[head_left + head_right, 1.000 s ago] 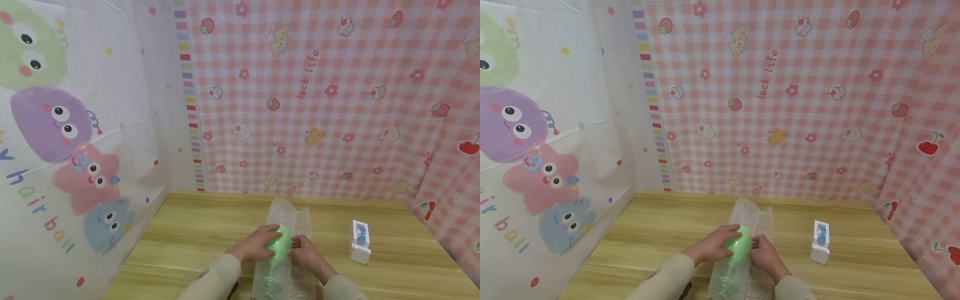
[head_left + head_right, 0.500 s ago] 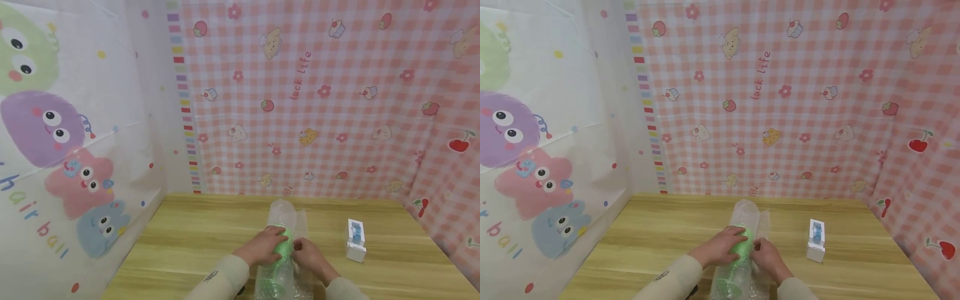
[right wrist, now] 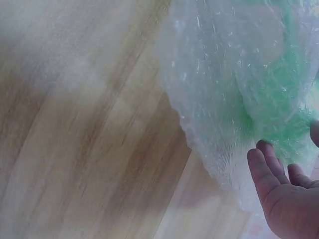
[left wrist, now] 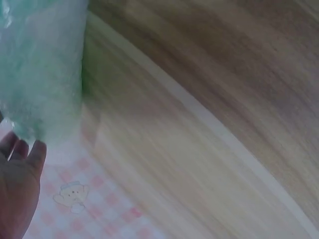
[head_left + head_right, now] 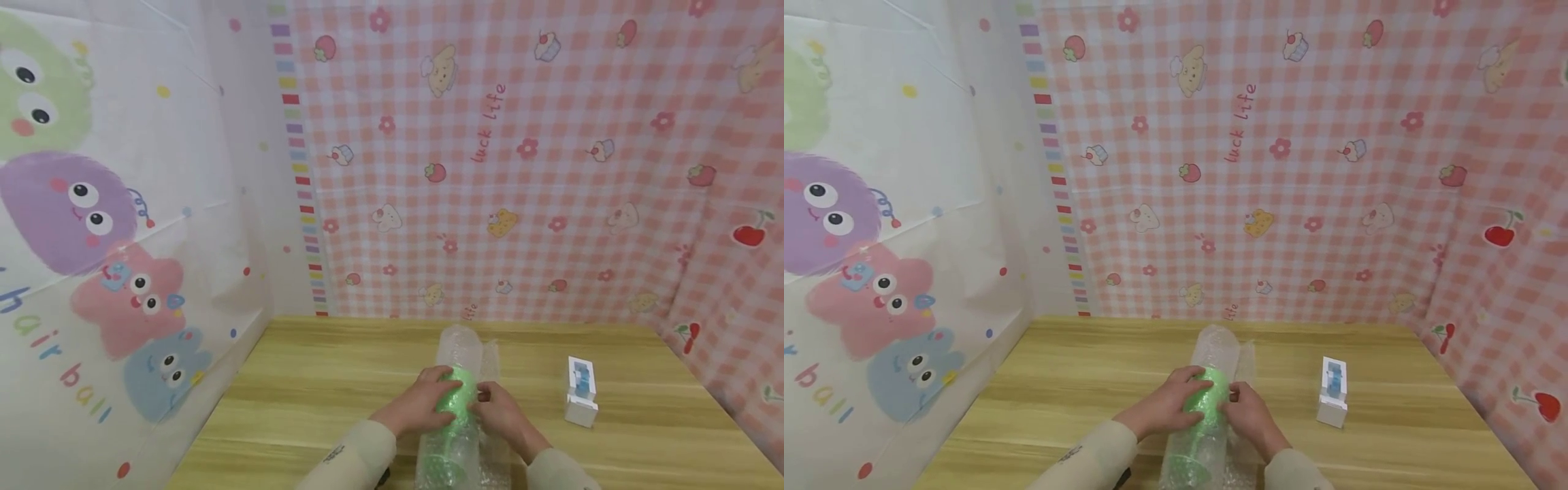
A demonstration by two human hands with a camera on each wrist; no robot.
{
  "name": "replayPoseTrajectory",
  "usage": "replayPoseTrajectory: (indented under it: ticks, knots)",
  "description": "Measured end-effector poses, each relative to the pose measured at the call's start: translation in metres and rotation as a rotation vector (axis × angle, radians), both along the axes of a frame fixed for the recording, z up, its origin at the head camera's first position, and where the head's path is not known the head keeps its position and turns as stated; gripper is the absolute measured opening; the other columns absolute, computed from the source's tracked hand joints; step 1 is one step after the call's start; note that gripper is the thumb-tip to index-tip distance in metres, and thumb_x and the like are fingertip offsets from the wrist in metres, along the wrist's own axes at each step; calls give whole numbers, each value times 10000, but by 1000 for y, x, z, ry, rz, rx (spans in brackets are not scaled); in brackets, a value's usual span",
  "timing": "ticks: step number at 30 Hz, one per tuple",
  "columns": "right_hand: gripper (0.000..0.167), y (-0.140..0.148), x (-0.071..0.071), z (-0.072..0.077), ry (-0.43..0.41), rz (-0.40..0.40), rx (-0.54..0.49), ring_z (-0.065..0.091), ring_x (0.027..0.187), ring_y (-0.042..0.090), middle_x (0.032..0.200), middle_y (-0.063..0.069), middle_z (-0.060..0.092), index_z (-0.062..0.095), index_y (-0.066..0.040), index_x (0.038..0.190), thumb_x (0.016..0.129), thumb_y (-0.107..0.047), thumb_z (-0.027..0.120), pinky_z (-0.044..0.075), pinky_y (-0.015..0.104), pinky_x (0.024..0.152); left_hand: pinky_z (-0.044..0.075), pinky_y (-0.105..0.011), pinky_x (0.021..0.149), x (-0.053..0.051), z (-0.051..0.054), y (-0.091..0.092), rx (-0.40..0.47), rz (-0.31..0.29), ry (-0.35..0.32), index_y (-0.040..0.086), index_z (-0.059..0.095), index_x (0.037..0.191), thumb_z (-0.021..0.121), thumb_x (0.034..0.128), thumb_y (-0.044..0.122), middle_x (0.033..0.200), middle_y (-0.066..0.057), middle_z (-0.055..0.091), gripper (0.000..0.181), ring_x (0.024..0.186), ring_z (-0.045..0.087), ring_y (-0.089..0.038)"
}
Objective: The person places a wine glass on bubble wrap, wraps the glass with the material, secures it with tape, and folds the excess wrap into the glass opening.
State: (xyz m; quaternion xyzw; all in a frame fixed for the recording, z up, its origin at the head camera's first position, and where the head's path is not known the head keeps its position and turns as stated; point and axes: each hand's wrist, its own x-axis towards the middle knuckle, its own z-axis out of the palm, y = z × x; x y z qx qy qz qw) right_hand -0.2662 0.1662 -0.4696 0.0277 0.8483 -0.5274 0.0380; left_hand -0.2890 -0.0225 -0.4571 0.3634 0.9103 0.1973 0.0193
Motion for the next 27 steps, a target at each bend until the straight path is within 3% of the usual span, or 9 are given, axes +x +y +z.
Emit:
replayPoseTrajectory:
  ticks: [6, 14, 18, 27]
  knots:
    - [453, 3, 1, 1, -23, 4, -20, 612, 984, 337, 1098, 261, 603, 464, 180, 1258, 893, -28, 633, 561, 415, 765, 327, -361, 1141, -4, -2, -1, -15, -26, -8, 135, 496, 1462, 728, 882, 235, 1548, -93, 341, 632, 1437, 286, -259]
    - [462, 3, 2, 0, -21, 10, -30, 611, 960, 311, 1099, 260, 596, 446, 187, 1283, 898, -18, 601, 561, 409, 766, 358, -357, 1123, -1, 2, 4, -38, 19, -23, 171, 494, 1466, 752, 885, 296, 1546, -62, 337, 647, 1424, 299, -238]
    - [472, 4, 1, -1, -40, 6, -18, 603, 988, 320, 1121, 258, 588, 439, 178, 1301, 906, -26, 600, 558, 412, 786, 376, -353, 1110, 0, 4, 4, -37, 7, -15, 161, 508, 1455, 740, 884, 289, 1528, -72, 354, 629, 1405, 320, -244]
    - [452, 3, 1, -3, -42, 15, -87, 615, 986, 335, 1116, 291, 579, 423, 215, 1277, 905, 12, 581, 559, 460, 825, 340, -339, 1135, 0, 4, 5, -69, -31, 21, 144, 468, 1483, 636, 975, 284, 1542, -86, 353, 553, 1427, 297, -237]
